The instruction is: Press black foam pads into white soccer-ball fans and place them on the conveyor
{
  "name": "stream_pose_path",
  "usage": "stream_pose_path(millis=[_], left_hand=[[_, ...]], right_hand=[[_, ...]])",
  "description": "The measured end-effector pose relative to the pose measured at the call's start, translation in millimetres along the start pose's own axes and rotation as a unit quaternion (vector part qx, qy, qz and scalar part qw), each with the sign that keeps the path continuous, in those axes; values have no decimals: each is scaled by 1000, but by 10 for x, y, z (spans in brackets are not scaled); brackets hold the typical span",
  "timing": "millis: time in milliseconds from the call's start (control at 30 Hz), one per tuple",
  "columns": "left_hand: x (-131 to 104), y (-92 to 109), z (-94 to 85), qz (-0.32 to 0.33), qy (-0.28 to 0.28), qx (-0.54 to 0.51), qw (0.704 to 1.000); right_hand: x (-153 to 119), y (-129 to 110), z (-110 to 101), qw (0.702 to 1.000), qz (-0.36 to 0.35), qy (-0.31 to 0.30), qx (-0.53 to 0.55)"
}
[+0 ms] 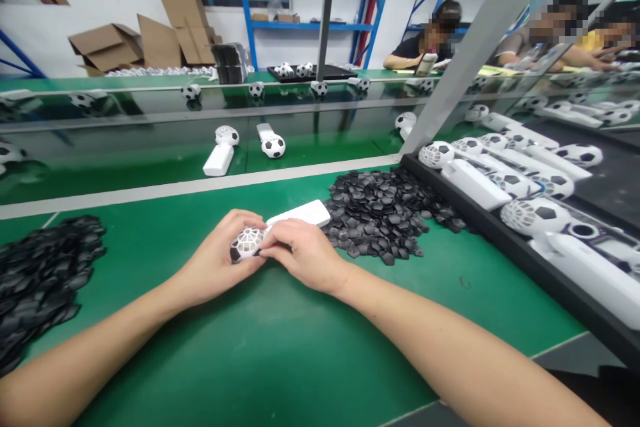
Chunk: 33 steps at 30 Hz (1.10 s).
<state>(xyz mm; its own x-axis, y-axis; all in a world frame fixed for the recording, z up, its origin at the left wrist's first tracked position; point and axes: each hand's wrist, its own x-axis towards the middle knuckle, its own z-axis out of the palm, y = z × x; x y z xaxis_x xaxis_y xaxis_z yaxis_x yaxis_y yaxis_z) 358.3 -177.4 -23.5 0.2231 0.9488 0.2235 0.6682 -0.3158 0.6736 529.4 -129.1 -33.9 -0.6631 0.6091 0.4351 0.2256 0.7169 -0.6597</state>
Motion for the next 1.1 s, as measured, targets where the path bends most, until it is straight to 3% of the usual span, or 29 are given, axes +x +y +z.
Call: stream_pose_path(millis=[333, 500, 600, 667, 767, 900, 967, 1100], left_hand=[[3, -1, 28, -1, 15, 0, 1000], [4, 17, 45, 0, 42, -34, 999], [16, -8, -62, -30, 59, -64, 996], [69, -74, -220, -83, 81, -82, 990], [282, -278, -551, -164, 178, -84, 967], [718, -740, -913, -212, 337, 0, 917], [869, -995, -962, -236, 370, 37, 898], [927, -1363, -845, -271, 363, 70, 889]], right_hand=[[42, 35, -6, 999, 44, -17, -6], [61, 59, -6, 1000, 27, -10, 9], [52, 86, -55, 1000, -10, 21, 19], [33, 104, -100, 999, -21, 48, 2], [-10, 116, -145, 998, -12, 59, -22], [-59, 105, -131, 999, -7, 9, -37], [-78, 105, -112, 998, -4, -21, -50], [-96, 139, -87, 995, -1, -59, -79]])
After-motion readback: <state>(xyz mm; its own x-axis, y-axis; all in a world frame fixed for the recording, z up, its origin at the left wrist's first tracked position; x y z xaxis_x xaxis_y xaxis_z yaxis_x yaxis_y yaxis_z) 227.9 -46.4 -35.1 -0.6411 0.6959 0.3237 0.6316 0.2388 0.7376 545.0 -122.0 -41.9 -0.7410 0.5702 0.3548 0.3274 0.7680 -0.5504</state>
